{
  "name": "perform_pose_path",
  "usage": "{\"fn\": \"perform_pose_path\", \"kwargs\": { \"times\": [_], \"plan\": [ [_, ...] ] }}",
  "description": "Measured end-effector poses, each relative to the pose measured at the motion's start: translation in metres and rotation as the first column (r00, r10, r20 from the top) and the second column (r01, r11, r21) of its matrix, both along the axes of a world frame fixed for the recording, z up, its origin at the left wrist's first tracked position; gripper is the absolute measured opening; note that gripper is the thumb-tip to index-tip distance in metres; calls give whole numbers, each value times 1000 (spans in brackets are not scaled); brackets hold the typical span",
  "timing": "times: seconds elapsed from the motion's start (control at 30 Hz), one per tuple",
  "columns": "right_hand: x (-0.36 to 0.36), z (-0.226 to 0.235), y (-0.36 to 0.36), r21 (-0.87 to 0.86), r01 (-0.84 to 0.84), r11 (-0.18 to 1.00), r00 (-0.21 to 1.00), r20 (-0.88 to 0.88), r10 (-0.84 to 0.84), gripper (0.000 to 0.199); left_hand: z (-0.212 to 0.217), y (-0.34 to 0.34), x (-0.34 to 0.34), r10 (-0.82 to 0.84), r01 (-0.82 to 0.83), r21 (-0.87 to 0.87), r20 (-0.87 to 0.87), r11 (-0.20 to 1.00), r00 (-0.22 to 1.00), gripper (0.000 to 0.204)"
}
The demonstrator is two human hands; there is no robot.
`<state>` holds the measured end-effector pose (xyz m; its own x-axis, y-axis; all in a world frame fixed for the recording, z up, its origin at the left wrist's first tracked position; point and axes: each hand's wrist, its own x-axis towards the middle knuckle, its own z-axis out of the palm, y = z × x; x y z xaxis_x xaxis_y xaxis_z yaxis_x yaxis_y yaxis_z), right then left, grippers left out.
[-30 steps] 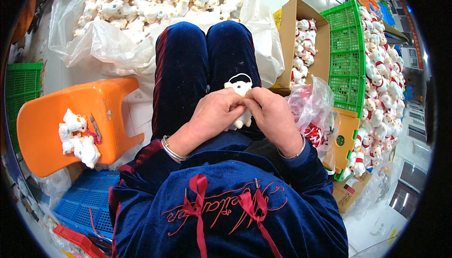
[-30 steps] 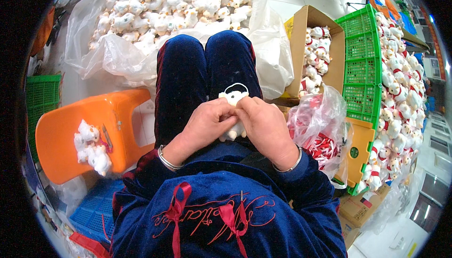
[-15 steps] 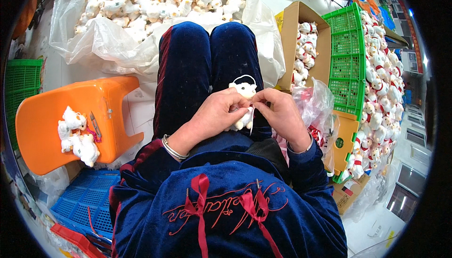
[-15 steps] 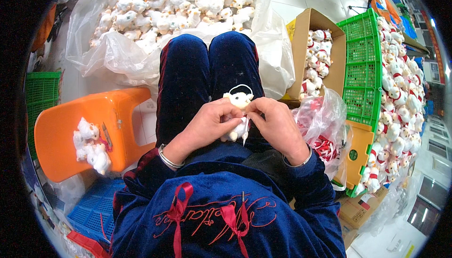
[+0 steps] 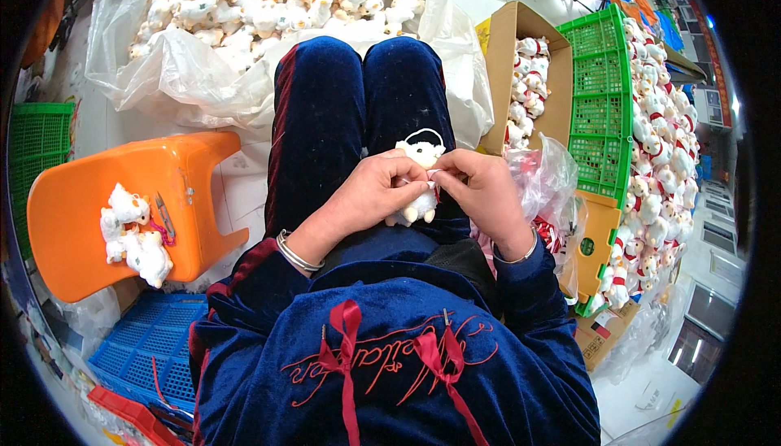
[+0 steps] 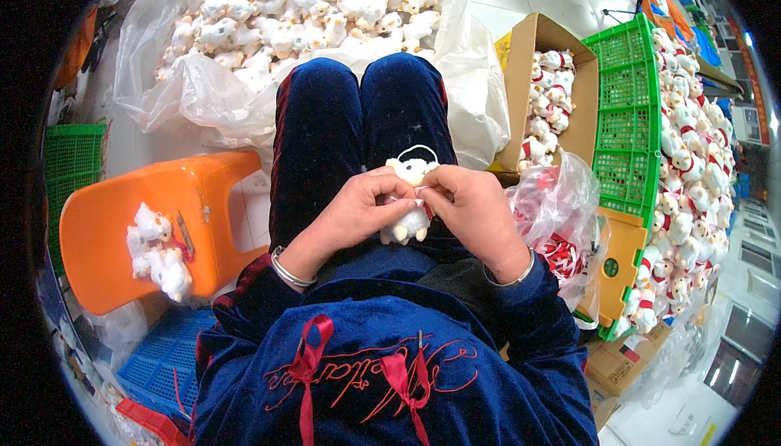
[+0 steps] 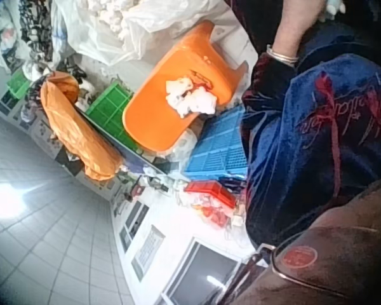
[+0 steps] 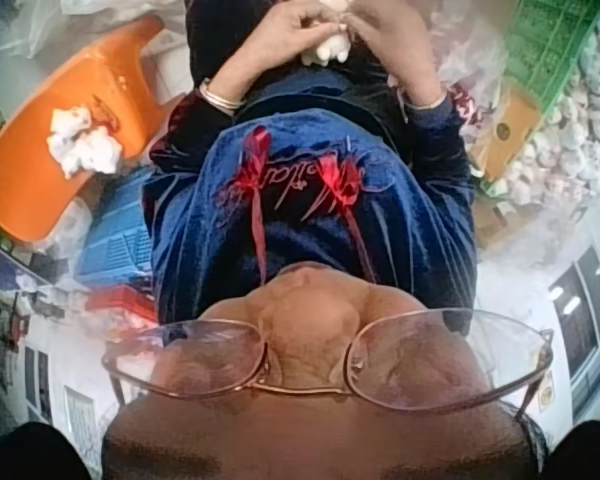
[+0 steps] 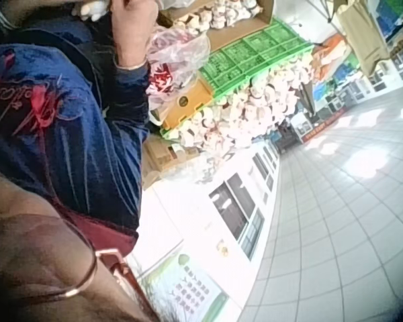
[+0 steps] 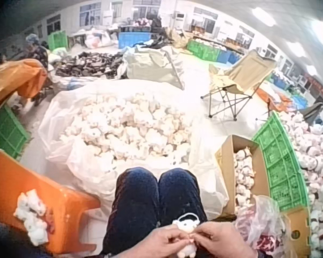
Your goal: The person sits on the floor and ties red ribbons around the necks of small white plush toys. They pick up each toy, wrap the ribbon, and tie a bow, then place the finished toy aside.
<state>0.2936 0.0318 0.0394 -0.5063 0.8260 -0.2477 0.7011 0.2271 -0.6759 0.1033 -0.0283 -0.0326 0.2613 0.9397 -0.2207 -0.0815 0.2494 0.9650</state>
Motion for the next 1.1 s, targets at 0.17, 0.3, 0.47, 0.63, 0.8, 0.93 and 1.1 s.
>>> {"fn": "perform_pose_path", "kwargs": {
  "times": [0.17, 0.3, 0.47, 0.63, 0.8, 0.93, 1.1],
  "plan": [
    [8, -12, -1, -281, 75, 957, 969, -204, -136, 17, -3, 0, -1, -13, 13, 6, -14, 1000, 1000, 15],
    [7, -2, 1, -288, 25, 957, 971, -222, -92, 21, -4, -2, 0, -15, 16, -41, 34, 999, 999, 15],
    [9, -5, 5, -186, -88, 979, 979, -198, 50, 14, -2, -1, -1, -27, 27, -21, 9, 999, 1000, 14],
    [6, -5, 3, -150, 0, 989, 990, -141, -22, 12, 0, -1, -2, -16, 16, -19, 8, 1000, 1000, 14],
    [-3, -9, -5, -63, 52, 997, 992, -116, -59, 14, -4, 0, -3, -15, 14, 24, 16, 1000, 1000, 13],
    [-8, -7, -10, -29, 54, 998, 993, -105, -56, 16, -2, 1, -3, 3, -3, 9, -19, 1000, 1000, 12],
    [-9, -3, -14, 7, -1, 1000, 996, -84, 2, 14, -2, -2, 4, 103, -98, 57, -96, 994, 990, 16]
  ]
}}
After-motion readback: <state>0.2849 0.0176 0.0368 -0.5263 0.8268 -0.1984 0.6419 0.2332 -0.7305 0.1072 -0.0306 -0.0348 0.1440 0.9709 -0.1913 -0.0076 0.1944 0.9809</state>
